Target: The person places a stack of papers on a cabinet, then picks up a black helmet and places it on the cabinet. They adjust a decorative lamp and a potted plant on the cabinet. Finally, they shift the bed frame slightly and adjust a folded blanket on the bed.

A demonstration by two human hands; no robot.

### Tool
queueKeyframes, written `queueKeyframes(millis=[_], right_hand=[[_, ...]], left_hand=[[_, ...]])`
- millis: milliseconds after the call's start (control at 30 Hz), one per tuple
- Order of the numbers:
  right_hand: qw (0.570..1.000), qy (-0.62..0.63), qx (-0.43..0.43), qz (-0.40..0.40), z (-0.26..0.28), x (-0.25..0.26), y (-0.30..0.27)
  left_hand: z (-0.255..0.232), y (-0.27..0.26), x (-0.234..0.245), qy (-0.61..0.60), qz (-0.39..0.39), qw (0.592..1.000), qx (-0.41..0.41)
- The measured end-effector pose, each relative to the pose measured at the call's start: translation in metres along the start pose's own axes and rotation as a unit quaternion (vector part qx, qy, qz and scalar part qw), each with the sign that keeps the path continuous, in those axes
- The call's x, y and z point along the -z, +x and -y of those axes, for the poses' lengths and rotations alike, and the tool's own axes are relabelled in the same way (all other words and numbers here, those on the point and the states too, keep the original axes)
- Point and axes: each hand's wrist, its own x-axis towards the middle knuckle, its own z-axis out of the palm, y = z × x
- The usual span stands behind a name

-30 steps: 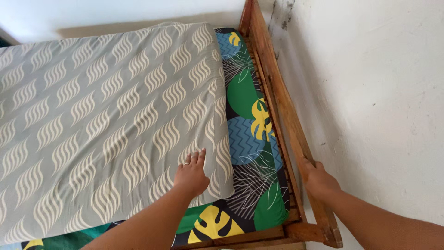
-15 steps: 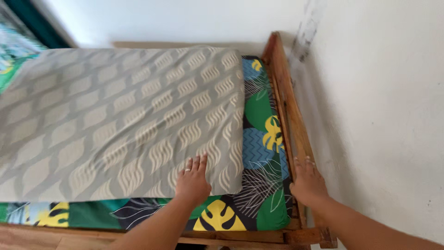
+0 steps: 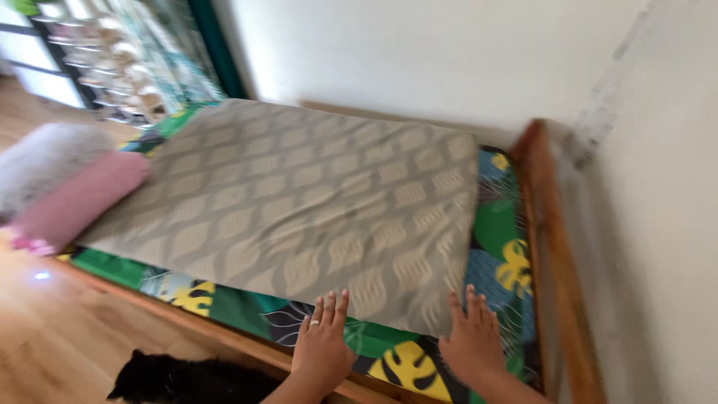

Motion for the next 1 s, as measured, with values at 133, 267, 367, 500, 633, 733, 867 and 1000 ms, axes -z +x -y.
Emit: queueKeyframes(millis=[133, 267, 367, 500, 633, 733, 867, 1000], right_hand=[[0.999, -0.001, 0.052, -0.005, 0.061, 0.006, -0.002], [0.995, -0.017, 0.102, 0.012, 0.123, 0.015, 0.005], [0.992, -0.027, 0.124, 0.003, 0.181, 0.019, 0.006], [0.989, -0.033, 0.144, -0.005, 0.261, 0.024, 0.002], [0.987, -0.014, 0.16, -0.007, 0.334, 0.033, 0.0], [0.983, -0.028, 0.18, 0.002, 0.383, 0.038, 0.0], [0.974, -0.041, 0.223, 0.021, 0.435, 0.045, 0.004], [0.965, -0.053, 0.257, 0.004, 0.482, 0.044, 0.014]], left_hand=[[0.041, -0.023, 0.015, -0.02, 0.006, 0.999, 0.038], [0.096, -0.046, 0.026, -0.035, 0.0, 0.997, 0.069], [0.148, -0.061, 0.038, -0.038, 0.008, 0.995, 0.091], [0.218, -0.085, 0.052, -0.012, -0.009, 0.992, 0.123], [0.284, -0.106, 0.066, -0.023, 0.02, 0.984, 0.178], [0.329, -0.121, 0.077, -0.035, 0.019, 0.978, 0.203], [0.374, -0.137, 0.085, -0.047, -0.024, 0.97, 0.239], [0.403, -0.144, 0.082, -0.056, -0.087, 0.954, 0.281]])
